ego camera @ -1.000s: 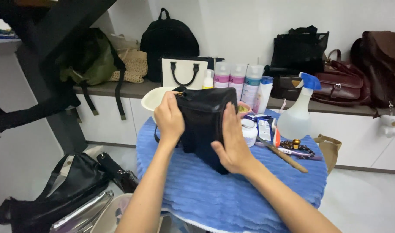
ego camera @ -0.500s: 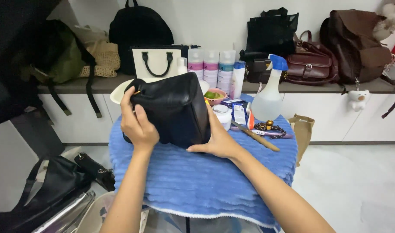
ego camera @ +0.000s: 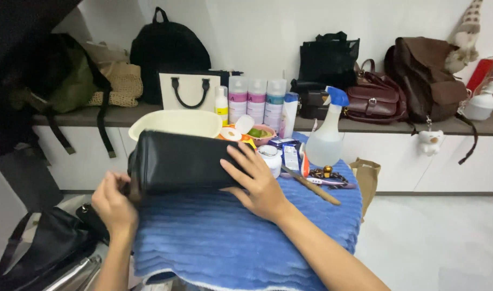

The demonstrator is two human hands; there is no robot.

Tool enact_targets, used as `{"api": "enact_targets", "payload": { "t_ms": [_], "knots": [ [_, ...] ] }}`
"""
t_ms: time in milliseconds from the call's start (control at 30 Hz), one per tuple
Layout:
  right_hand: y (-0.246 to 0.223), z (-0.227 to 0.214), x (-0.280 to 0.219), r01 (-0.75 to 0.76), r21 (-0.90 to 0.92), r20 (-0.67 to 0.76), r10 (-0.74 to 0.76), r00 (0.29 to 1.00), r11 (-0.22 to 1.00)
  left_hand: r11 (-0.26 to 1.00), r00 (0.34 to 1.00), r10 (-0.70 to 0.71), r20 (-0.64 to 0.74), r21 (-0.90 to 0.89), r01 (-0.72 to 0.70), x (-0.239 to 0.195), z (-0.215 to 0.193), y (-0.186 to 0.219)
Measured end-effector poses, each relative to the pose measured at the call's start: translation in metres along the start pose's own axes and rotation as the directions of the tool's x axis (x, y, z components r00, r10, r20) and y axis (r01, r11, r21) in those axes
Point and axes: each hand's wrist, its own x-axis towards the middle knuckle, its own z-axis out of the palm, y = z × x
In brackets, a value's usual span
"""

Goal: Cleaning and inspecting a small black leather bag on a workspace with various cleaning supplies.

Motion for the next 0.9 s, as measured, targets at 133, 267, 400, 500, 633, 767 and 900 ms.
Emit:
{"api": "enact_targets", "payload": {
  "t_ms": [133, 267, 400, 500, 633, 767, 900],
  "knots": [
    [0.002, -0.011, -0.005, 0.093, 0.008, 0.157, -0.093, 0.983, 0.996, 0.98, 0.983, 0.181, -0.01, 0.083, -0.18, -0.007, -0.028, 0.043],
    [-0.004, -0.018, 0.0, 0.195, -0.003, 0.099, -0.193, 0.976, 0.981, 0.878, 0.851, 0.456, 0.262, -0.29, -0.381, -0.007, -0.04, 0.082],
    [-0.006, -0.023, 0.0, 0.192, -0.053, 0.019, -0.191, 0.981, 0.98, 0.848, 0.734, 0.52, 0.437, -0.371, -0.379, -0.02, -0.045, 0.091],
    [-0.003, -0.023, -0.002, 0.029, -0.059, 0.01, -0.028, 1.0, 0.998, 0.802, 0.714, 0.595, 0.369, -0.338, -0.493, -0.025, -0.04, 0.073],
    [0.002, -0.02, -0.002, -0.107, -0.004, 0.169, 0.106, 0.98, 0.994, 0.921, 0.853, 0.389, 0.347, -0.129, -0.367, -0.036, -0.035, 0.055],
    [0.001, -0.016, -0.002, -0.159, 0.108, 0.124, 0.146, 0.982, 0.981, 0.936, 0.872, 0.352, 0.34, -0.148, -0.32, -0.033, -0.037, 0.06],
    [-0.007, -0.022, -0.002, -0.371, 0.188, 0.13, 0.352, 0.927, 0.909, 0.942, 0.885, 0.327, 0.331, -0.185, -0.279, -0.034, -0.037, 0.06]
  ]
}}
